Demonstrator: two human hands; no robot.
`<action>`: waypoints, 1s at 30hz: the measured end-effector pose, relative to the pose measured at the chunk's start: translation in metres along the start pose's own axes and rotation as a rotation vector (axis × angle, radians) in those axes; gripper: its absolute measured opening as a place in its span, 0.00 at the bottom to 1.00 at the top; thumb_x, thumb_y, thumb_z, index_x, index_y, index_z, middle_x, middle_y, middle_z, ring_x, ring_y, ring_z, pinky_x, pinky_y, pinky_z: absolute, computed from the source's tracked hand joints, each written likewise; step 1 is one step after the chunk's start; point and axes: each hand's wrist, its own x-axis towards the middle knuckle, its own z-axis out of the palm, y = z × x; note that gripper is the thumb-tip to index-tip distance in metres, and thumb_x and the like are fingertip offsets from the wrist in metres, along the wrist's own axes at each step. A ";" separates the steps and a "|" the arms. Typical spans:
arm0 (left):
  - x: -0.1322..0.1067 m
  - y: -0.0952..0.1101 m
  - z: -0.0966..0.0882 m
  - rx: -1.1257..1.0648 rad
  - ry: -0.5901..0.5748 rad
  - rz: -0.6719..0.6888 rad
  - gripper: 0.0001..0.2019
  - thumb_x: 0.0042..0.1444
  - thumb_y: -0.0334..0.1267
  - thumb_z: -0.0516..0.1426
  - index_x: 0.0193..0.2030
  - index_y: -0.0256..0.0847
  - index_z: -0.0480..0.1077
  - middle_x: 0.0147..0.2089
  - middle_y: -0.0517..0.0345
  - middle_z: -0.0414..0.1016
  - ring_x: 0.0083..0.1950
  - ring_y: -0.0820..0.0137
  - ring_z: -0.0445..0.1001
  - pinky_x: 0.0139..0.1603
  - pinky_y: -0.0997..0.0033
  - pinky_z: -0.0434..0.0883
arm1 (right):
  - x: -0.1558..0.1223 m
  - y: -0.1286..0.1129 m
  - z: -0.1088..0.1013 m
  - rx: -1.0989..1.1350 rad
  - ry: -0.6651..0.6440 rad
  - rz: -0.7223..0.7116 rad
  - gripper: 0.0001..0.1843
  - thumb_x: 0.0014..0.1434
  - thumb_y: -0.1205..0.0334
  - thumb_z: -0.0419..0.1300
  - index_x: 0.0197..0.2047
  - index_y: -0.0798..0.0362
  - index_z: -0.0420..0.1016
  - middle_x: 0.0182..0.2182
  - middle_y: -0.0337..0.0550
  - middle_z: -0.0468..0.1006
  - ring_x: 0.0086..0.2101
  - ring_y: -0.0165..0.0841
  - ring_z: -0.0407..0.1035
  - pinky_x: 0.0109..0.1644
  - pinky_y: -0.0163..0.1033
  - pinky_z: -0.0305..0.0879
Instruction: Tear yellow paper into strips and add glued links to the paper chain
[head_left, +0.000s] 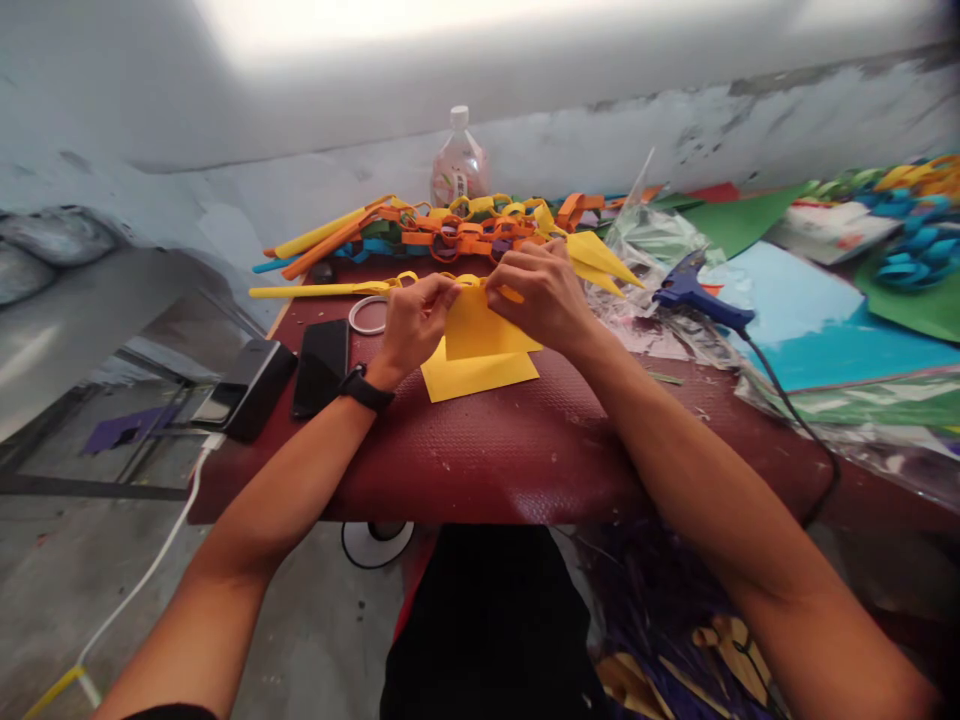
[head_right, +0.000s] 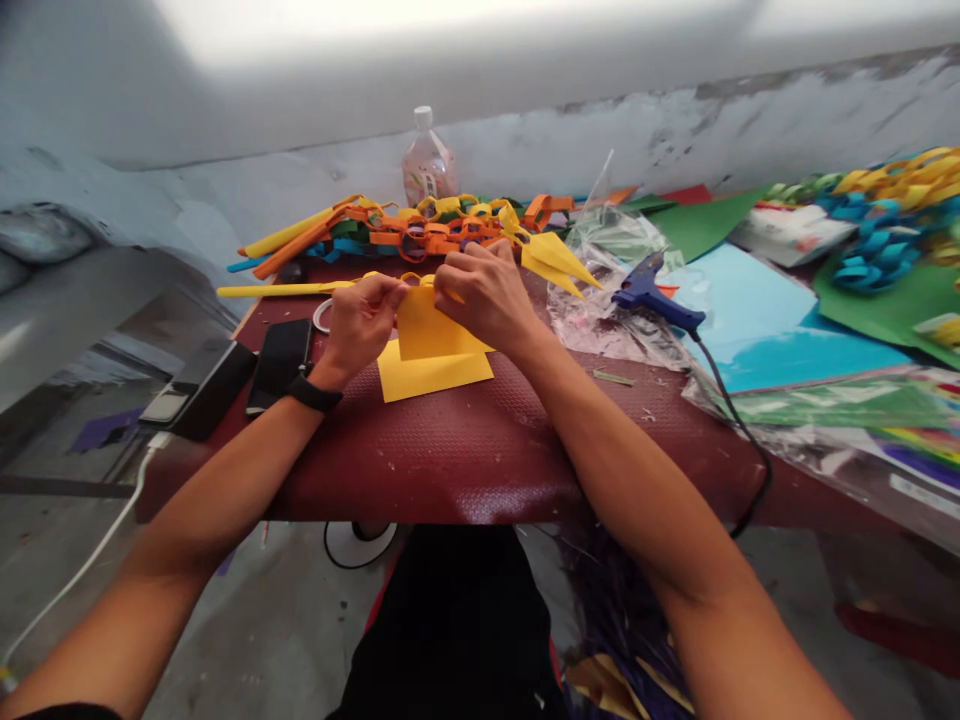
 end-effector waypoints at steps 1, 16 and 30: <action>0.000 -0.002 -0.001 -0.017 0.016 -0.023 0.24 0.74 0.61 0.59 0.40 0.41 0.78 0.31 0.59 0.80 0.29 0.74 0.77 0.28 0.77 0.71 | 0.000 0.007 -0.001 0.006 0.009 0.019 0.11 0.71 0.62 0.60 0.37 0.48 0.83 0.37 0.44 0.83 0.44 0.45 0.73 0.59 0.57 0.58; 0.003 -0.014 -0.004 -0.087 0.107 -0.073 0.25 0.68 0.65 0.65 0.41 0.41 0.78 0.36 0.56 0.84 0.35 0.71 0.82 0.32 0.75 0.78 | -0.003 0.025 -0.008 -0.079 0.189 0.086 0.10 0.72 0.60 0.61 0.53 0.49 0.82 0.51 0.54 0.84 0.53 0.50 0.73 0.60 0.61 0.67; -0.001 0.005 0.003 -0.042 -0.015 -0.065 0.24 0.75 0.64 0.56 0.44 0.45 0.73 0.36 0.59 0.80 0.35 0.71 0.81 0.35 0.73 0.78 | 0.003 -0.013 -0.009 -0.001 -0.014 -0.033 0.12 0.75 0.63 0.57 0.44 0.46 0.83 0.41 0.47 0.80 0.52 0.52 0.71 0.61 0.66 0.61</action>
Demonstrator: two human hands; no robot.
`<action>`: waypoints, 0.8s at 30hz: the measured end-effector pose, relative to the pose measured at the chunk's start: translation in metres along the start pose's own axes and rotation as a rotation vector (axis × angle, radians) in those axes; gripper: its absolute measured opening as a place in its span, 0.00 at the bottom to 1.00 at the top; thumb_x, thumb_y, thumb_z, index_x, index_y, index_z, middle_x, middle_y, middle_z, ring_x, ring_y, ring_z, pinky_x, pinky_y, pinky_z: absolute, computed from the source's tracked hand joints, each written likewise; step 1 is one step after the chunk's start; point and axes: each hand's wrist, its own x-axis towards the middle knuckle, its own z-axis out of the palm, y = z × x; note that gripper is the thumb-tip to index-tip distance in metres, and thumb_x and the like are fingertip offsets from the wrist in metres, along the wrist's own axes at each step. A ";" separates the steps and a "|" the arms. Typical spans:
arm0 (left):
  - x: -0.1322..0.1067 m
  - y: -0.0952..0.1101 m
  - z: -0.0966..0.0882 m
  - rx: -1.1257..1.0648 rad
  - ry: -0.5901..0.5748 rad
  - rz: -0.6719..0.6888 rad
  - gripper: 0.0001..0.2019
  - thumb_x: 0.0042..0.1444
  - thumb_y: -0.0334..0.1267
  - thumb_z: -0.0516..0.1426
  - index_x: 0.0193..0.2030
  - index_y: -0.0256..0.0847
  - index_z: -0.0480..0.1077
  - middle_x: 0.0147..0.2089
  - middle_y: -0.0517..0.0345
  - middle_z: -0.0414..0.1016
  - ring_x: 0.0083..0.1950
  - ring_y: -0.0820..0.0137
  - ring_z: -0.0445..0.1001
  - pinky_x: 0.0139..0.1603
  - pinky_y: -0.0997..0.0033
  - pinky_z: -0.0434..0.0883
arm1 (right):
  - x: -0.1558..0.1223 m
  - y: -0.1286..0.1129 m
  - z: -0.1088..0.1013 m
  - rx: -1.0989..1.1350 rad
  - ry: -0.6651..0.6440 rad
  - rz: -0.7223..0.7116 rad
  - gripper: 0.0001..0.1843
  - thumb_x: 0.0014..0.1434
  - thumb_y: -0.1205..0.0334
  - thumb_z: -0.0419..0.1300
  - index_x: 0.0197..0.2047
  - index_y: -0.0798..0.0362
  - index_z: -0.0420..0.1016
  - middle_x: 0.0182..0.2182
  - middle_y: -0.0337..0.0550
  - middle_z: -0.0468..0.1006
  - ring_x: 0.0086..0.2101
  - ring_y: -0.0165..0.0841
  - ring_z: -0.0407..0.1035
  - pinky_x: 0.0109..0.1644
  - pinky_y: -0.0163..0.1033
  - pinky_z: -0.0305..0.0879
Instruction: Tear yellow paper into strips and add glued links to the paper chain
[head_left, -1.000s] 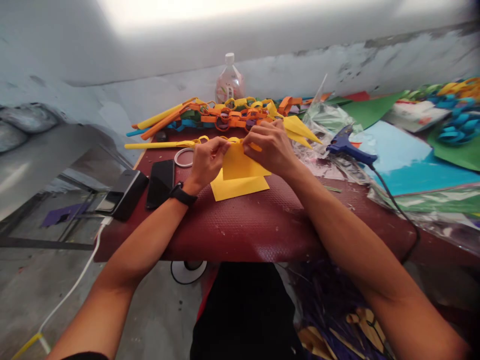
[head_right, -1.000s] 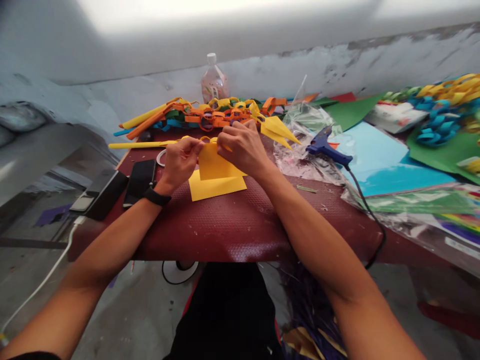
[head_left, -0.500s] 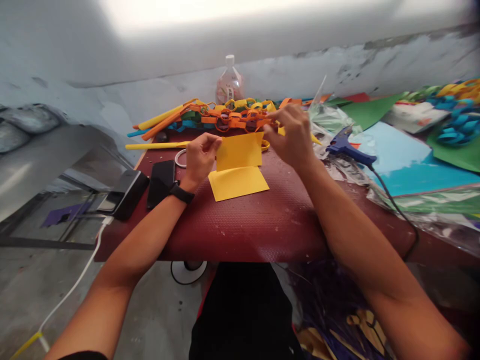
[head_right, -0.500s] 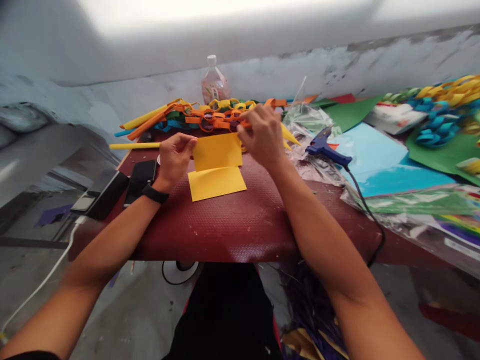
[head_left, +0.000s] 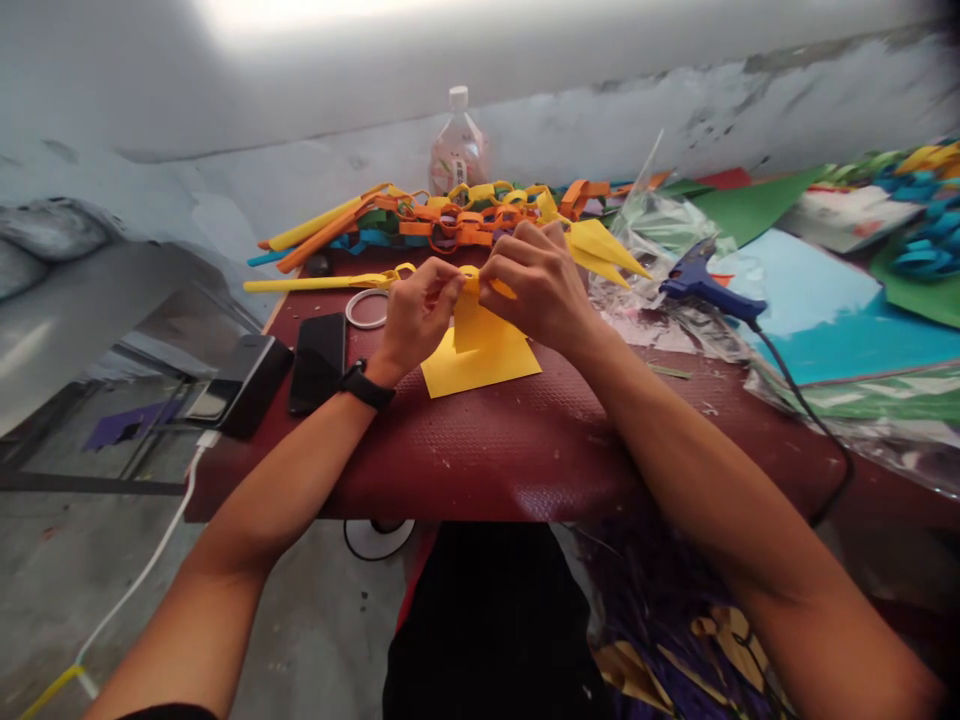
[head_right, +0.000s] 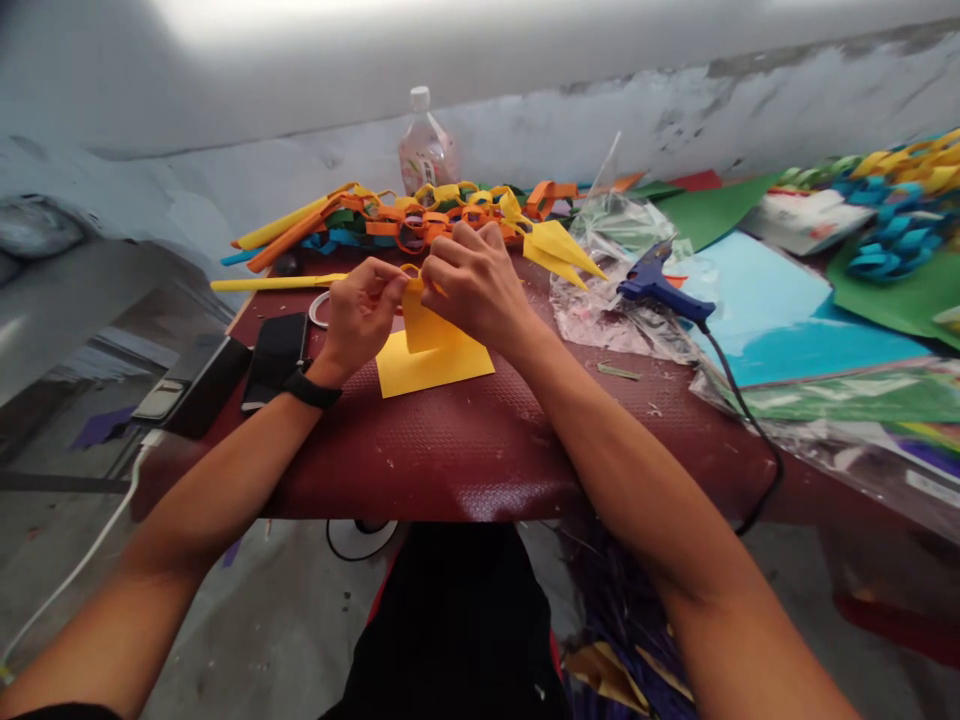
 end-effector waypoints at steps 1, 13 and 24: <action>0.001 -0.001 0.000 -0.007 0.030 -0.014 0.23 0.75 0.64 0.56 0.44 0.45 0.72 0.35 0.59 0.79 0.34 0.72 0.80 0.34 0.73 0.77 | 0.001 0.003 0.000 0.006 0.007 0.008 0.12 0.74 0.63 0.58 0.44 0.45 0.83 0.41 0.47 0.80 0.52 0.52 0.71 0.61 0.66 0.61; 0.014 -0.053 -0.013 -0.121 0.363 -0.161 0.28 0.71 0.71 0.56 0.43 0.46 0.70 0.33 0.60 0.74 0.31 0.73 0.75 0.30 0.74 0.74 | -0.010 0.088 0.000 -0.080 0.205 0.223 0.10 0.71 0.58 0.61 0.37 0.48 0.80 0.35 0.51 0.80 0.45 0.51 0.72 0.55 0.63 0.63; 0.003 -0.007 -0.002 0.042 0.120 0.020 0.22 0.72 0.62 0.61 0.44 0.43 0.79 0.40 0.55 0.85 0.39 0.70 0.83 0.38 0.73 0.79 | 0.002 -0.004 0.013 -0.032 0.065 0.008 0.09 0.74 0.59 0.62 0.52 0.44 0.83 0.52 0.51 0.81 0.56 0.54 0.70 0.60 0.66 0.62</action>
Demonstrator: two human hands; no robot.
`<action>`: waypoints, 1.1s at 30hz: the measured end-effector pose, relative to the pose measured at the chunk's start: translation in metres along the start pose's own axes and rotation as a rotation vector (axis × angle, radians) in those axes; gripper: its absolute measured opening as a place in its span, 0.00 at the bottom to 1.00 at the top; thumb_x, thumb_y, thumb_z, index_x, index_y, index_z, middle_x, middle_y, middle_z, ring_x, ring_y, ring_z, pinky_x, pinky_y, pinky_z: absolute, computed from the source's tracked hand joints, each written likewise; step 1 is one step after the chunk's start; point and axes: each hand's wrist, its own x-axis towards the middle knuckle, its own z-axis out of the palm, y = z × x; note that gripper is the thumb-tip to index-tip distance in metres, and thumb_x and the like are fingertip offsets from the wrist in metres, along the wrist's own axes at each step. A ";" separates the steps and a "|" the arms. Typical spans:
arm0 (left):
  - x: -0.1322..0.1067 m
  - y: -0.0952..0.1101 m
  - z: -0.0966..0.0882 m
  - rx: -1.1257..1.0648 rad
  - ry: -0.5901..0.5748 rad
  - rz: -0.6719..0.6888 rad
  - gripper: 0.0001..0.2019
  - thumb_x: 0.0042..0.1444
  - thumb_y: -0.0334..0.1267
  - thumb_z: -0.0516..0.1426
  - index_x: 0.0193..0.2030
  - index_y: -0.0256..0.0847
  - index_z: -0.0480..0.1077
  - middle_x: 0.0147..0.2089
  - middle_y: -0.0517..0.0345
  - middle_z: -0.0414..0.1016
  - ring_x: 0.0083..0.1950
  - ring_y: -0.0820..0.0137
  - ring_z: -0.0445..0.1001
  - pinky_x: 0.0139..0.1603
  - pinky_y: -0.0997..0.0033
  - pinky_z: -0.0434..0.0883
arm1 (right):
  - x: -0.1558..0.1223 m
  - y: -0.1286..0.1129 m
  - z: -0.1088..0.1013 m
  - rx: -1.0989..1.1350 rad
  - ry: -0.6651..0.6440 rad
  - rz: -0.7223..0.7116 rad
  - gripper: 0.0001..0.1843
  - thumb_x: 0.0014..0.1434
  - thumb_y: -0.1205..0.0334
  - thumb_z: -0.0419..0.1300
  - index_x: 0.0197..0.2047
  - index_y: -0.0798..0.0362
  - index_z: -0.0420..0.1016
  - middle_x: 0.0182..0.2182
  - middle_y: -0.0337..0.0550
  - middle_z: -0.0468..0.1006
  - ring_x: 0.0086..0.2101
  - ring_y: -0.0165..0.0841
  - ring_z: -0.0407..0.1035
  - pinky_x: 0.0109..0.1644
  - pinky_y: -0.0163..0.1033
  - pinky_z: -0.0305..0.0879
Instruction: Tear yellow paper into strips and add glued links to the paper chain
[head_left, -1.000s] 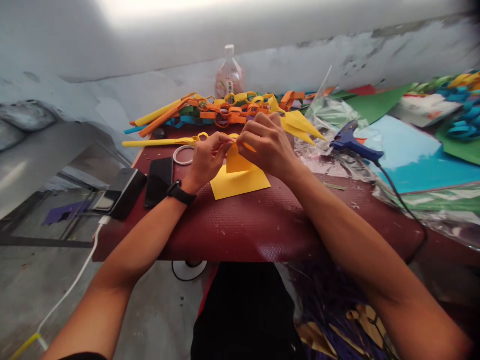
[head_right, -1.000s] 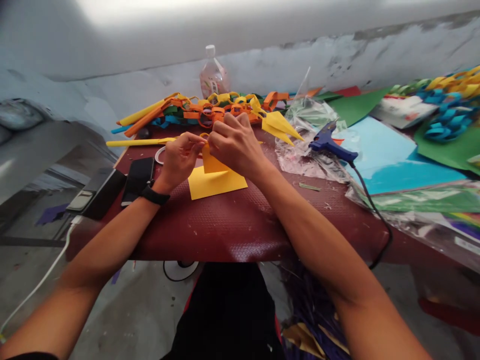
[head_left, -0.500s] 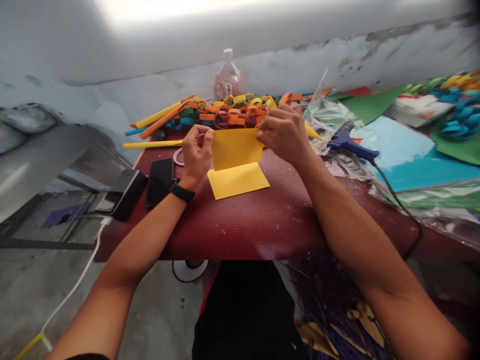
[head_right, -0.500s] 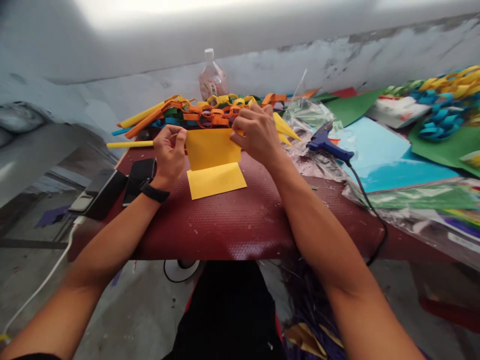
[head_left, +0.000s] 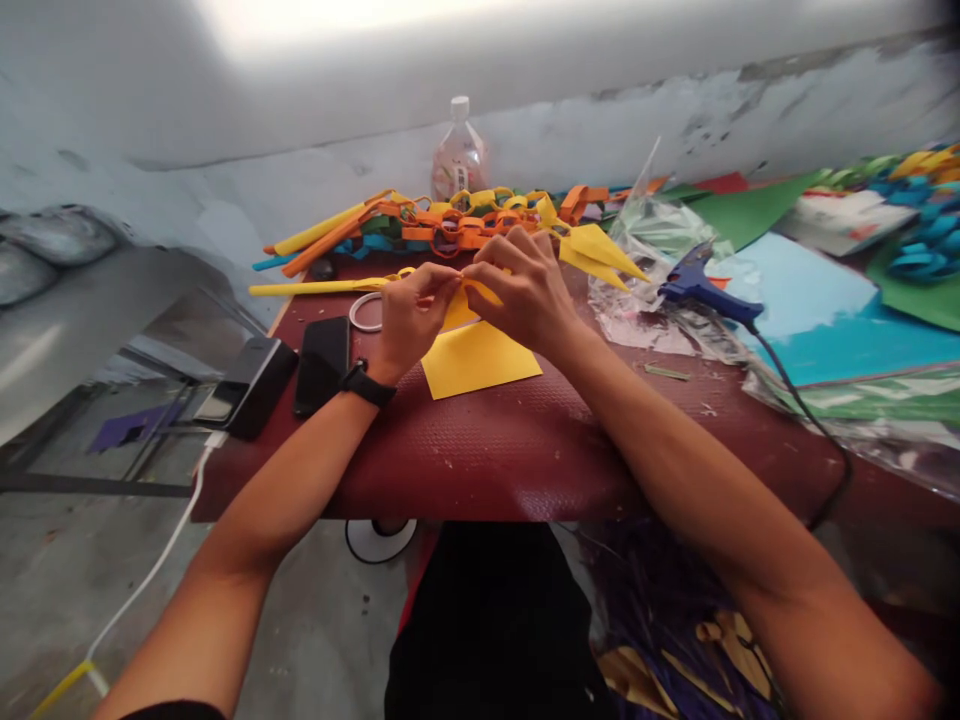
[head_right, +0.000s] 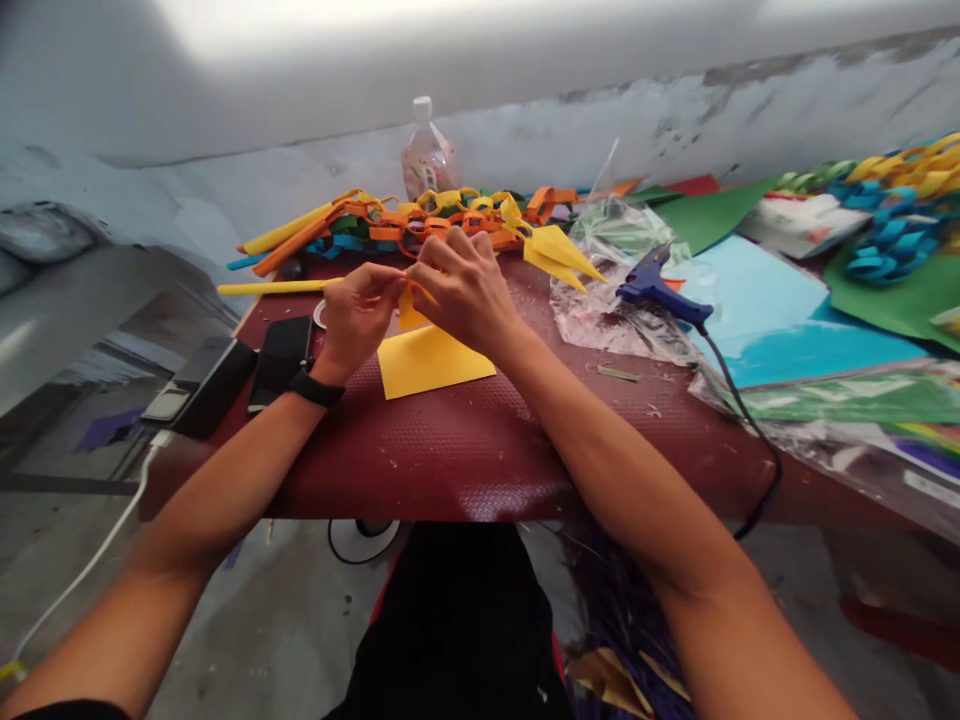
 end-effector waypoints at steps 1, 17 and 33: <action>-0.001 0.002 0.000 0.006 -0.016 0.012 0.22 0.72 0.62 0.62 0.44 0.43 0.79 0.40 0.55 0.85 0.38 0.71 0.84 0.38 0.73 0.80 | 0.001 -0.005 0.001 0.007 -0.013 -0.009 0.09 0.74 0.60 0.62 0.51 0.44 0.84 0.50 0.50 0.81 0.56 0.53 0.70 0.60 0.66 0.62; 0.005 0.000 -0.005 0.062 0.082 0.031 0.22 0.75 0.63 0.57 0.44 0.45 0.73 0.38 0.56 0.79 0.39 0.69 0.80 0.37 0.72 0.77 | -0.003 0.035 -0.009 -0.010 0.064 0.067 0.09 0.71 0.61 0.61 0.42 0.45 0.83 0.40 0.48 0.81 0.51 0.53 0.72 0.59 0.67 0.64; 0.006 0.018 -0.014 0.135 0.074 0.111 0.17 0.77 0.54 0.59 0.42 0.44 0.77 0.46 0.52 0.84 0.49 0.66 0.82 0.39 0.71 0.79 | -0.007 0.019 -0.018 -0.012 0.146 0.020 0.08 0.74 0.61 0.61 0.51 0.42 0.83 0.49 0.51 0.81 0.54 0.53 0.70 0.58 0.65 0.63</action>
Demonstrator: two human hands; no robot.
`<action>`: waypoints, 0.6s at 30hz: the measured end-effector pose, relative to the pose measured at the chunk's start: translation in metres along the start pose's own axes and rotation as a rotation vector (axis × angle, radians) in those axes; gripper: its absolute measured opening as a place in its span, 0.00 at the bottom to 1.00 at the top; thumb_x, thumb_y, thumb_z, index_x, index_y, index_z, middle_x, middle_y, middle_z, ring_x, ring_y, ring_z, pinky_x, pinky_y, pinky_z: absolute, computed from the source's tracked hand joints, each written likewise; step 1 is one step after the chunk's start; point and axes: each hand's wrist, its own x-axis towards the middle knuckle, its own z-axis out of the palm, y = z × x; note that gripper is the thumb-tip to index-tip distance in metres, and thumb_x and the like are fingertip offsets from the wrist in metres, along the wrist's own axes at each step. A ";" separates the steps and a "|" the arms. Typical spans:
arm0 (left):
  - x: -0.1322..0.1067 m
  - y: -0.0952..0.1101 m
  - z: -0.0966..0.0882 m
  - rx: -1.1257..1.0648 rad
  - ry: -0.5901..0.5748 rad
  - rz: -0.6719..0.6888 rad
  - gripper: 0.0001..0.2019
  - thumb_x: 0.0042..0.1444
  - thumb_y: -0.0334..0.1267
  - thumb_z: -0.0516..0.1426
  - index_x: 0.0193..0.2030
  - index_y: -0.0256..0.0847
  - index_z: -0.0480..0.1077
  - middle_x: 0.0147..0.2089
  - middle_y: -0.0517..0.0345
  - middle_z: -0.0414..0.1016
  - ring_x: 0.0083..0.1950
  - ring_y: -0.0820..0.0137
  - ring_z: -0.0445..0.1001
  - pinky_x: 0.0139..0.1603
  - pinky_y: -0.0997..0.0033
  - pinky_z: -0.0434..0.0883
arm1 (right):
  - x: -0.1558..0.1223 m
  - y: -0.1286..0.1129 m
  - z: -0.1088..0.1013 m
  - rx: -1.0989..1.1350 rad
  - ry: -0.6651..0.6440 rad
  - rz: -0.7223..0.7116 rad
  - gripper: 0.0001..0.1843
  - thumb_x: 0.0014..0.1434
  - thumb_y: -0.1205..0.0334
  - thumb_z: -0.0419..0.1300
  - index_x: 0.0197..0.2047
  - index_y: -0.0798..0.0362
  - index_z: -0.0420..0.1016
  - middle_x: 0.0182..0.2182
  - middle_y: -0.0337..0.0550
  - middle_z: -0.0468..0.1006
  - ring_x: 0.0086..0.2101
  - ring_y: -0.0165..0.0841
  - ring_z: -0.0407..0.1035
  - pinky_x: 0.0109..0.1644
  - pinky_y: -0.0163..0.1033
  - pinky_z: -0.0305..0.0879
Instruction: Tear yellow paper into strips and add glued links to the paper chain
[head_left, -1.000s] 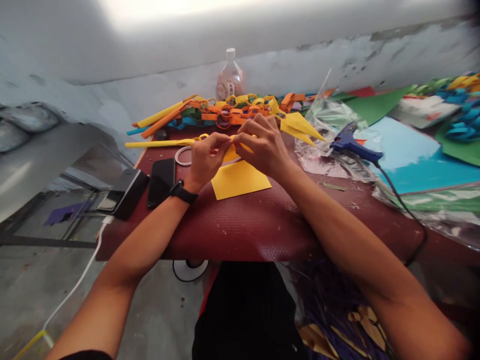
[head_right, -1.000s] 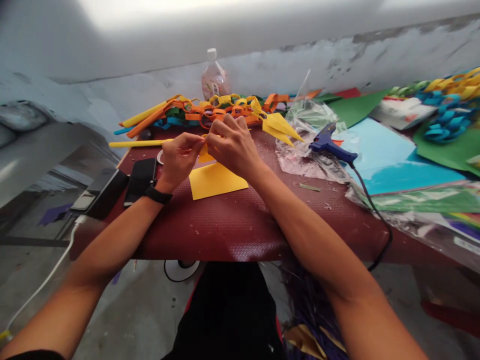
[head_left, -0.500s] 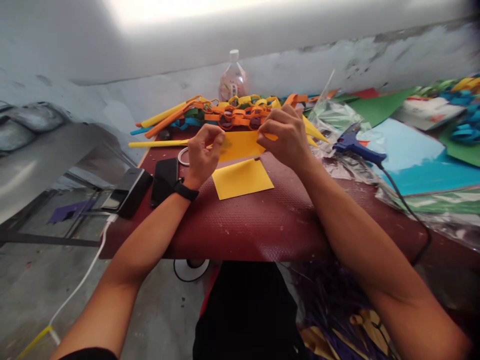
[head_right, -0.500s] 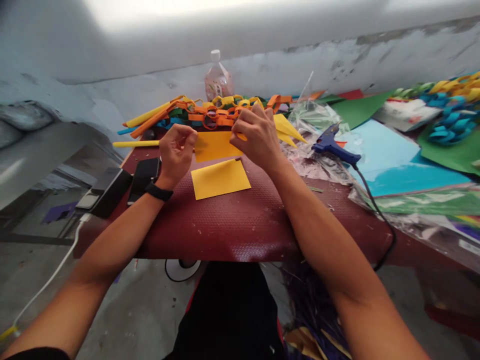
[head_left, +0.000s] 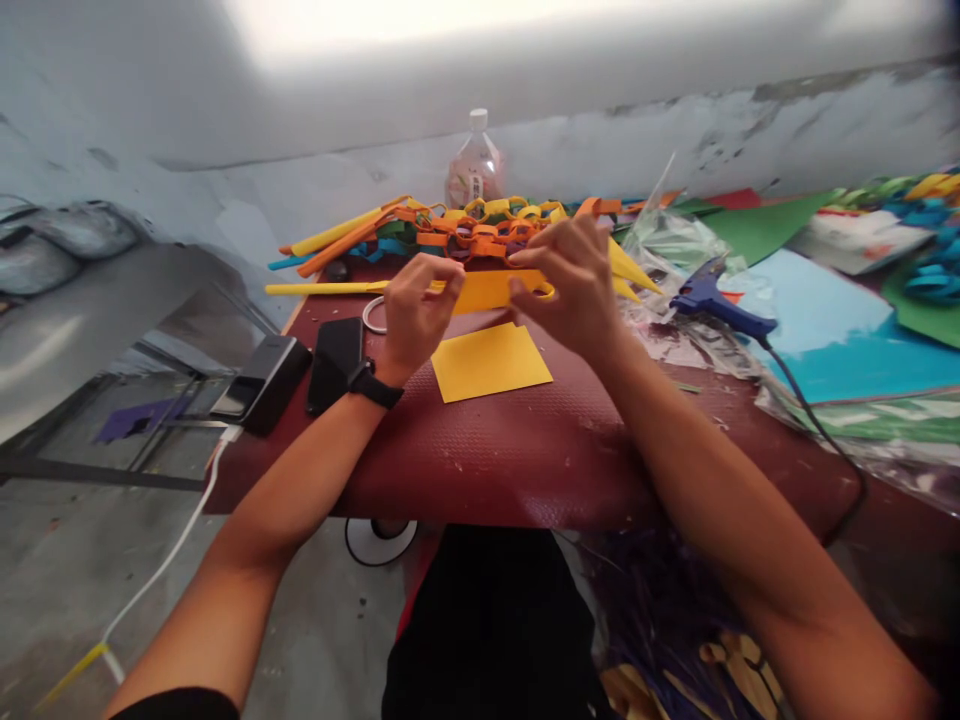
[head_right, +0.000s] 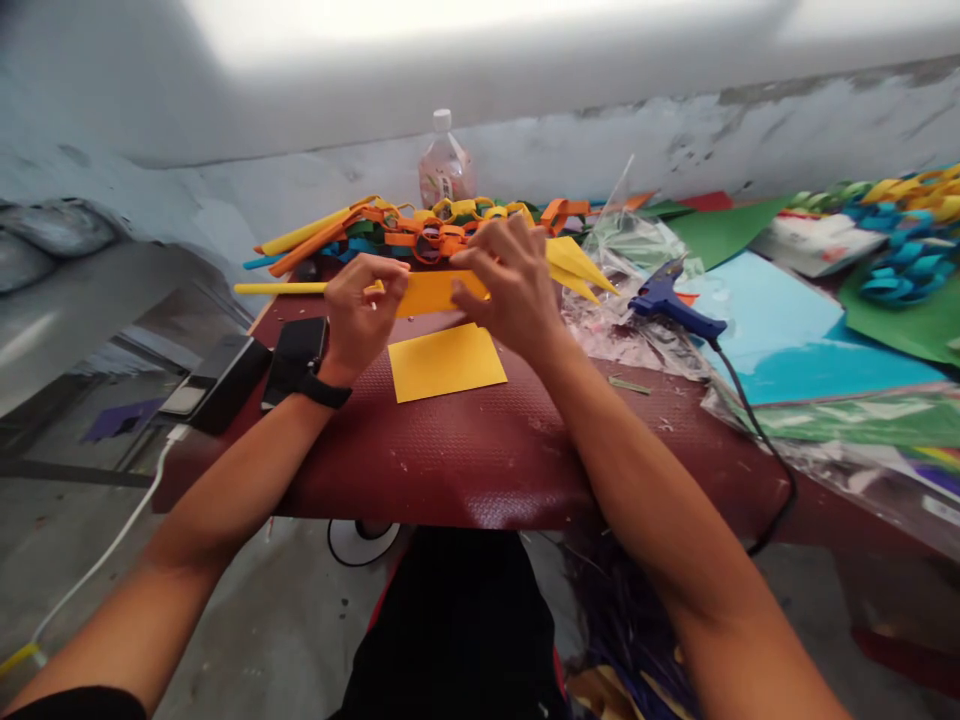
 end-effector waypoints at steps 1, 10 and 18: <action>-0.001 0.006 0.001 -0.005 -0.040 0.031 0.17 0.76 0.53 0.59 0.42 0.44 0.78 0.47 0.52 0.84 0.50 0.66 0.83 0.40 0.71 0.81 | 0.001 -0.012 0.001 0.014 -0.033 -0.038 0.08 0.73 0.62 0.62 0.50 0.42 0.83 0.49 0.50 0.81 0.54 0.52 0.70 0.58 0.66 0.63; -0.005 0.010 0.006 -0.086 -0.129 0.134 0.14 0.76 0.50 0.60 0.45 0.44 0.79 0.50 0.53 0.84 0.49 0.70 0.83 0.38 0.76 0.80 | 0.001 -0.018 0.009 0.052 -0.077 -0.080 0.09 0.74 0.63 0.61 0.40 0.47 0.81 0.43 0.47 0.81 0.51 0.49 0.73 0.60 0.64 0.65; 0.004 -0.004 0.000 -0.130 0.038 -0.071 0.16 0.73 0.54 0.63 0.41 0.44 0.76 0.49 0.51 0.83 0.53 0.65 0.82 0.47 0.71 0.80 | -0.002 0.016 0.007 0.005 -0.053 -0.043 0.08 0.72 0.61 0.62 0.37 0.48 0.77 0.41 0.45 0.82 0.50 0.49 0.76 0.60 0.65 0.69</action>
